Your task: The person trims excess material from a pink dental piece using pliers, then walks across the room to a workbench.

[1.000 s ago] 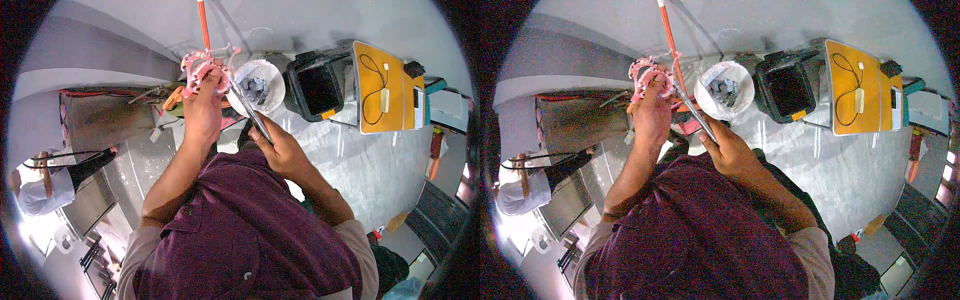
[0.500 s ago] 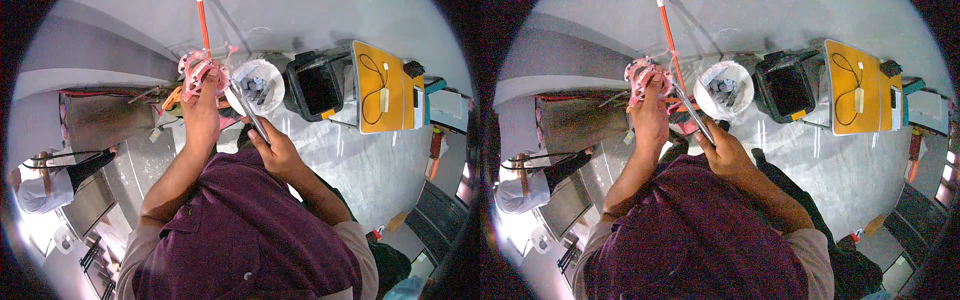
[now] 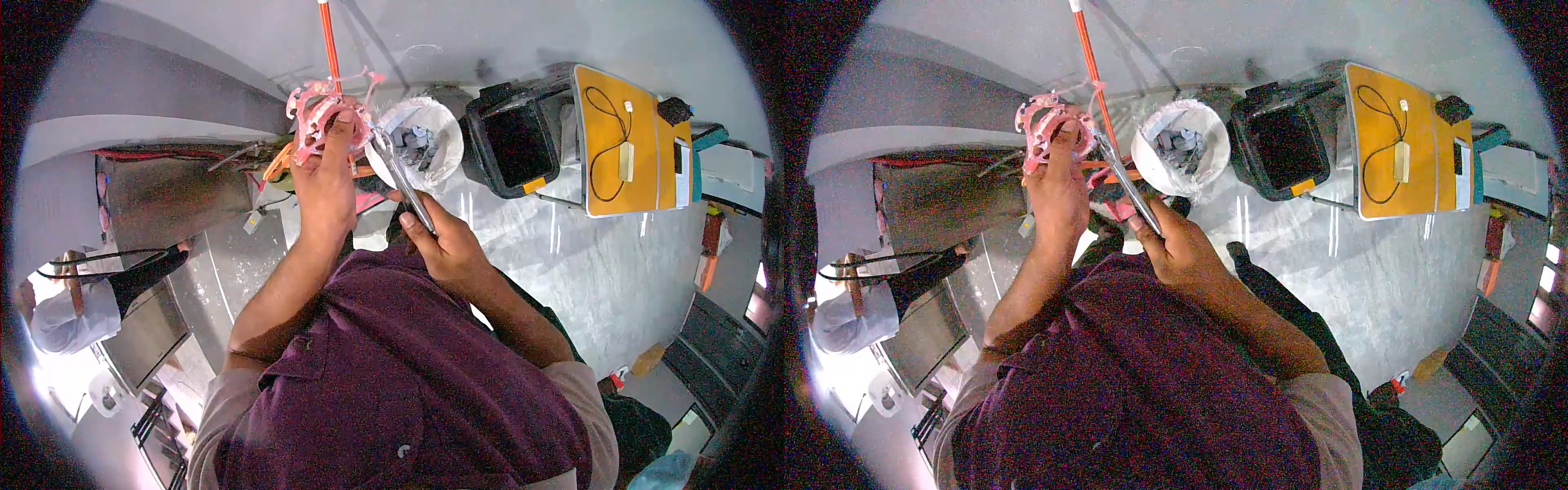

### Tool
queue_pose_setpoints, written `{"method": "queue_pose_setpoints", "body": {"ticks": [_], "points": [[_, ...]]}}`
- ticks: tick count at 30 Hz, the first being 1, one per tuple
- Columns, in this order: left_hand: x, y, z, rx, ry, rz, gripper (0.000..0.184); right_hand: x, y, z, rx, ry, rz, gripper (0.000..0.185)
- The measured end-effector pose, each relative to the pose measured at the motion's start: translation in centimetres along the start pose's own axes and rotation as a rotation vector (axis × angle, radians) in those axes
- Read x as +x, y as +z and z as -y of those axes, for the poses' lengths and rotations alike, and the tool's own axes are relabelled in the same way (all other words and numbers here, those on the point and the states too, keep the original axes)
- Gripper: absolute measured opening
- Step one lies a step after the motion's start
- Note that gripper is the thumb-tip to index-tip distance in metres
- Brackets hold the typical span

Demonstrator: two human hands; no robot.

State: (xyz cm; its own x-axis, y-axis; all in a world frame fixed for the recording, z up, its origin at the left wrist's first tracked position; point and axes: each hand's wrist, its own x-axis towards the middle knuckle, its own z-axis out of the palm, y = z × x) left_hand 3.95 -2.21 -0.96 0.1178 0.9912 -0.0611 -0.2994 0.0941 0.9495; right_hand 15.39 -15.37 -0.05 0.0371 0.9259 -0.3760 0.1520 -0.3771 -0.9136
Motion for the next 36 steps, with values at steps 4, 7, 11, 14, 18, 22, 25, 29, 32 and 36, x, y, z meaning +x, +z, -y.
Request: {"method": "queue_pose_setpoints", "body": {"ticks": [4,7,11,14,18,22,25,29,32,36], "points": [[-0.1,-0.1,-0.2,0.021,-0.017,-0.015,0.021,0.0,0.1,-0.2,-0.023,-0.027,-0.017,0.037],[-0.1,-0.5,-0.1,0.041,-0.033,-0.004,0.021,0.1,0.4,-0.7,-0.001,-0.104,-0.054,0.035],[0.0,-0.6,-0.5,0.052,-0.071,0.011,0.023,-0.1,0.1,-0.4,0.03,-0.077,-0.026,0.033],[0.5,-1.0,-0.5,0.048,-0.081,0.084,0.022,-0.3,-0.1,-0.5,0.063,-0.031,-0.012,0.031],[1.3,-1.2,-0.5,-0.33,-0.349,0.158,0.021,-0.7,-0.4,0.1,0.202,0.019,0.066,0.032],[1.7,-2.1,0.0,-0.455,-0.552,0.246,0.021,-0.8,-0.5,-0.3,0.424,0.114,0.189,0.035],[1.1,-0.9,-0.8,-0.235,-0.363,0.122,0.022,-1.0,-0.2,-0.1,0.13,0.022,0.051,0.036],[0.7,-1.3,-1.3,0.162,-0.236,0.11,0.023,-1.1,-0.3,0.2,-0.057,-0.015,-0.011,0.036],[0.6,-1.4,-1.0,0.186,-0.071,0.183,0.025,-0.9,-0.2,0.0,-0.089,-0.054,-0.037,0.035],[0.2,-1.0,-1.5,0.252,0.024,0.155,0.024,-0.8,0.0,0.1,-0.078,-0.026,-0.047,0.034]]}}
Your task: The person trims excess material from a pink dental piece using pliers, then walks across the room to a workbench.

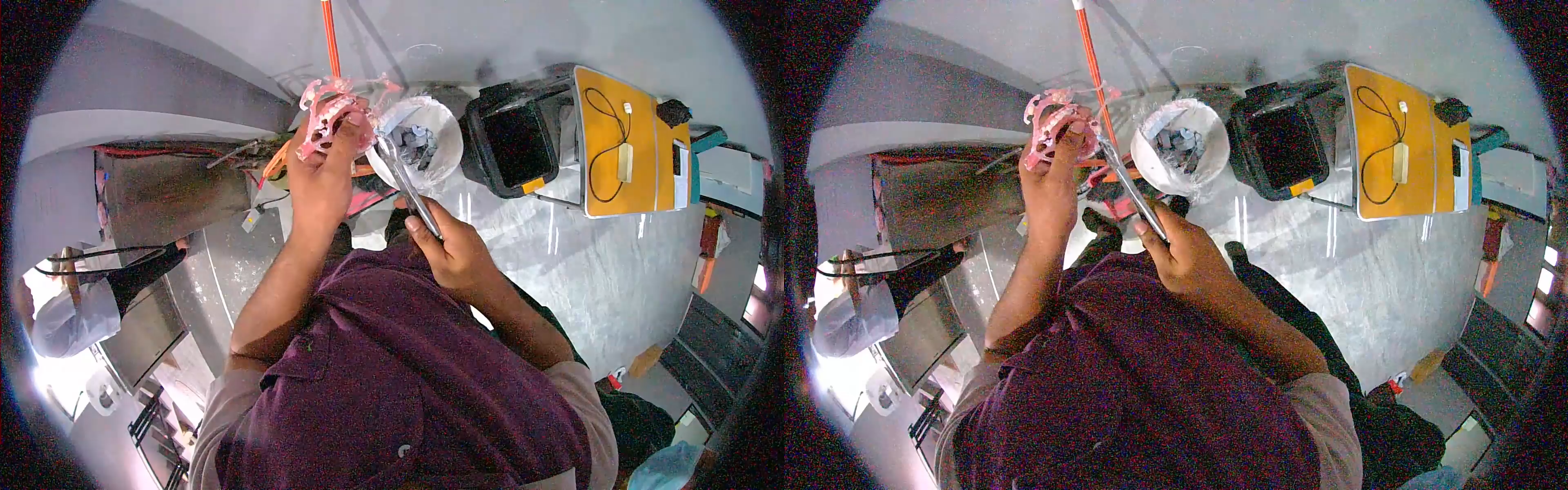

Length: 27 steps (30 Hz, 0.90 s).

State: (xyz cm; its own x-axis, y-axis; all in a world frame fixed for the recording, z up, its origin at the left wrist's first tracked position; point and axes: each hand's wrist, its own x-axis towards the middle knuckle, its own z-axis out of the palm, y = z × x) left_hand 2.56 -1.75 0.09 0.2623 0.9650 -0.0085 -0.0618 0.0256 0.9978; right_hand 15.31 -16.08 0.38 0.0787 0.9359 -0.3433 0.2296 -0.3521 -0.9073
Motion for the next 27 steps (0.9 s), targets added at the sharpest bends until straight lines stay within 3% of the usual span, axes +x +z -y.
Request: {"method": "queue_pose_setpoints", "body": {"ticks": [8,11,13,16,17,19,20,22,23,25,26,27], "points": [[0.7,-0.3,0.4,-0.004,-0.037,0.006,0.024,0.0,0.2,0.3,0.104,0.03,0.001,0.027],[1.4,-0.7,1.1,-0.254,-0.114,0.06,0.024,-0.2,0.2,0.0,0.246,0.074,0.054,0.026],[1.7,-0.9,1.1,-0.405,-0.301,0.078,0.024,-0.4,0.2,0.3,0.567,0.189,0.157,0.026],[2.1,-1.4,1.4,-0.565,-0.401,0.188,0.022,-0.3,0.0,0.6,0.602,0.169,0.175,0.026],[2.2,-1.3,1.5,-0.566,-0.401,0.19,0.022,-0.3,0.0,0.5,0.601,0.169,0.173,0.026],[2.2,-1.1,1.6,-0.495,-0.462,0.154,0.021,-0.3,0.2,0.3,0.137,0.09,-0.009,0.025],[2.0,-1.0,1.5,-0.495,-0.462,0.154,0.021,-0.1,0.4,-0.2,0.138,0.09,-0.009,0.025],[1.6,-0.7,1.1,0.183,-0.044,0.156,0.019,0.2,0.8,-1.3,-0.094,-0.049,-0.157,0.025],[1.6,-0.4,1.1,0.183,-0.044,0.157,0.019,0.4,0.8,-1.6,-0.094,-0.049,-0.158,0.025],[1.7,0.0,1.2,0.54,0.56,0.18,0.018,0.8,0.6,-1.9,-0.008,-0.054,-0.117,0.026],[2.0,-0.2,1.3,0.631,0.621,0.211,0.018,0.9,0.4,-2.2,-0.006,-0.052,-0.118,0.026],[2.1,-0.2,1.5,0.629,0.62,0.214,0.018,1.0,0.1,-2.6,0.188,0.059,0.007,0.028]]}}
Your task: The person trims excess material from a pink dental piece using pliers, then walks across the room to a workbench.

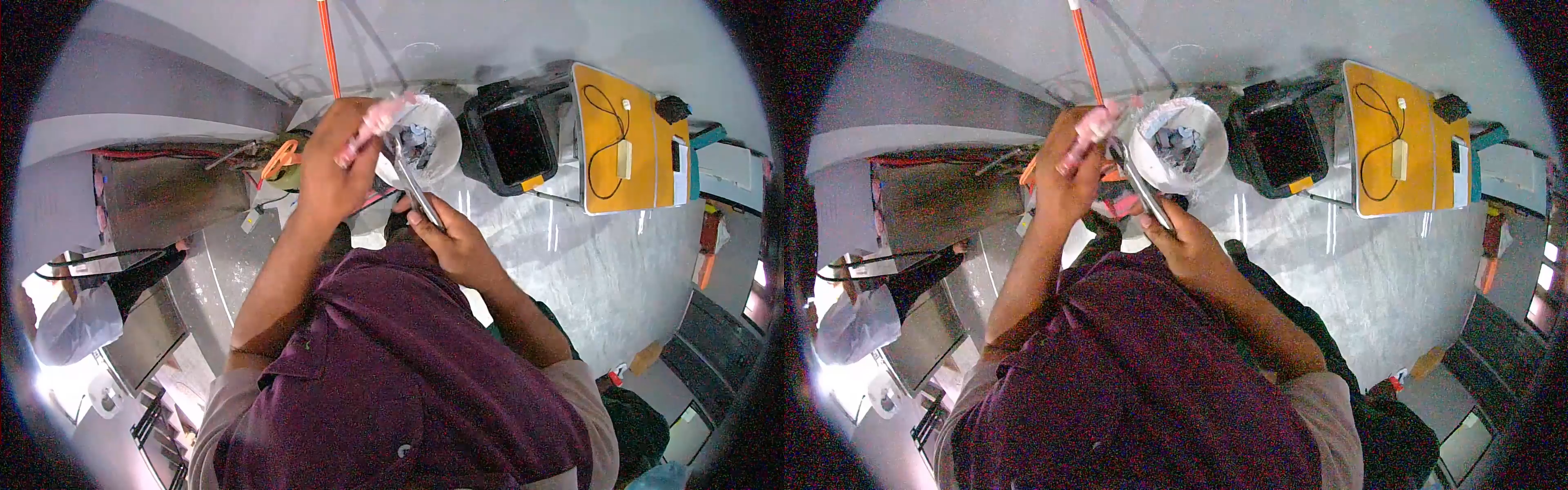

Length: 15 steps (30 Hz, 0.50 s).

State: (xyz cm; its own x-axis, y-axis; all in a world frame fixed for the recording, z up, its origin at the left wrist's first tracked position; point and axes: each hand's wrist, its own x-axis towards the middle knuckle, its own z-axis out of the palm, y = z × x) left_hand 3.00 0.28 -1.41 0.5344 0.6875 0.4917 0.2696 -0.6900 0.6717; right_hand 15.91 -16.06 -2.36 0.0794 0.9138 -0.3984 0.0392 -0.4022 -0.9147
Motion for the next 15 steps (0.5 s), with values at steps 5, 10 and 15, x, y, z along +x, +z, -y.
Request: {"method": "queue_pose_setpoints", "body": {"ticks": [5,10,15], "points": [[-0.4,0.4,2.5,-1.098,-1.068,-0.051,0.017,-0.4,-0.7,0.5,0.225,0.183,0.217,0.036],[-0.3,0.1,2.0,-1.143,-1.067,-0.019,0.019,-0.6,-0.7,0.8,-0.366,-0.117,0.001,0.044],[0.7,-0.9,-0.3,-0.945,-1.037,-0.004,0.02,-1.2,-1.7,2.6,-0.499,-0.176,0.026,0.043]]}}
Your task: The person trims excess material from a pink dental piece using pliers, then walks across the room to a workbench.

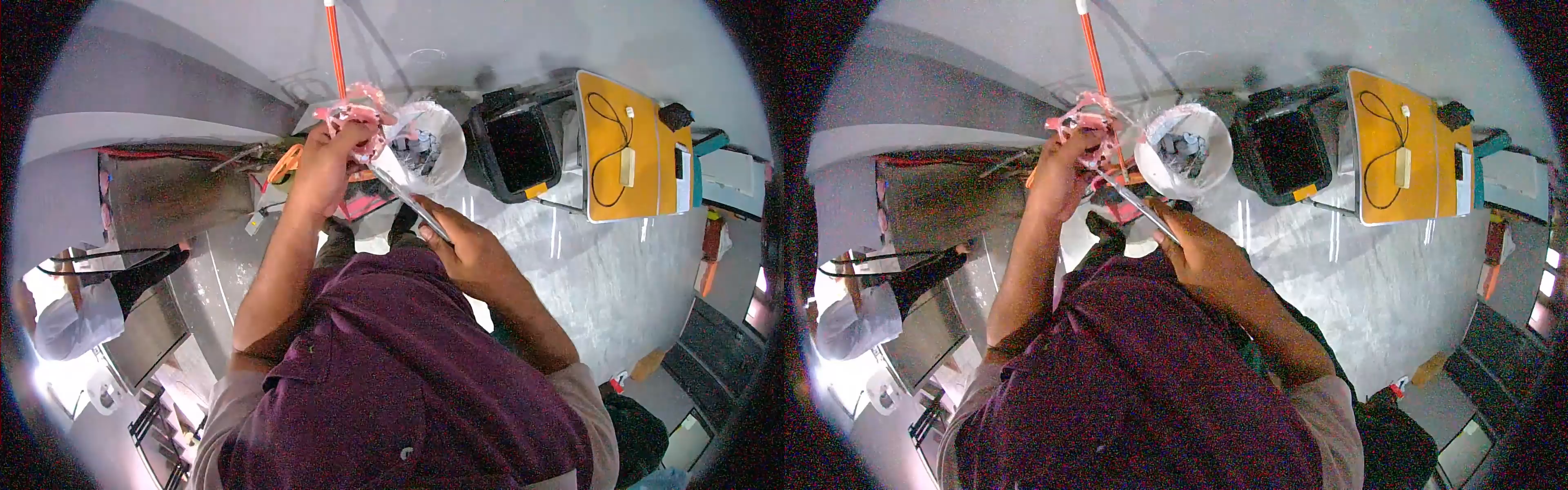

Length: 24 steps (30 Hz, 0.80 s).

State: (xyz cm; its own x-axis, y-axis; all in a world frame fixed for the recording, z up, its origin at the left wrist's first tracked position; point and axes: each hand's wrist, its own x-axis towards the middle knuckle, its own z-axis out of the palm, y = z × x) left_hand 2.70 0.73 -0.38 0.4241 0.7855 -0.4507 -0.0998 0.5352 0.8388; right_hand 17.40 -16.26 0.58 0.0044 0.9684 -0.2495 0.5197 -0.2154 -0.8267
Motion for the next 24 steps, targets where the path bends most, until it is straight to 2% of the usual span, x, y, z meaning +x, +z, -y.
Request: {"method": "queue_pose_setpoints", "body": {"ticks": [2,4,8,10,14,19,24], "points": [[0.0,-0.5,-0.4,0.064,0.016,0.02,0.02,0.2,-0.5,0.2,-0.03,0.024,0.04,0.043],[0.1,-1.3,-0.7,0.146,-0.112,0.098,0.021,0.3,-0.8,-0.1,-0.034,-0.027,0.04,0.043],[-0.3,-0.9,-1.1,0.188,-0.169,0.033,0.021,0.3,-0.9,-0.2,-0.009,-0.014,0.085,0.043],[0.1,-1.5,-1.2,0.311,-0.212,0.132,0.021,0.3,-1.0,0.0,0.043,0.051,0.119,0.04],[-0.1,-1.4,-0.9,0.296,-0.232,0.166,0.026,0.1,-0.8,-0.4,0.052,0.021,0.111,0.04],[-0.3,-1.0,-0.9,0.272,-0.235,0.128,0.025,-0.1,-0.9,0.5,0.143,0.16,0.175,0.039],[0.2,-1.6,-0.6,0.22,-0.261,0.179,0.024,-0.2,-0.5,0.3,0.168,0.149,0.16,0.039]]}}
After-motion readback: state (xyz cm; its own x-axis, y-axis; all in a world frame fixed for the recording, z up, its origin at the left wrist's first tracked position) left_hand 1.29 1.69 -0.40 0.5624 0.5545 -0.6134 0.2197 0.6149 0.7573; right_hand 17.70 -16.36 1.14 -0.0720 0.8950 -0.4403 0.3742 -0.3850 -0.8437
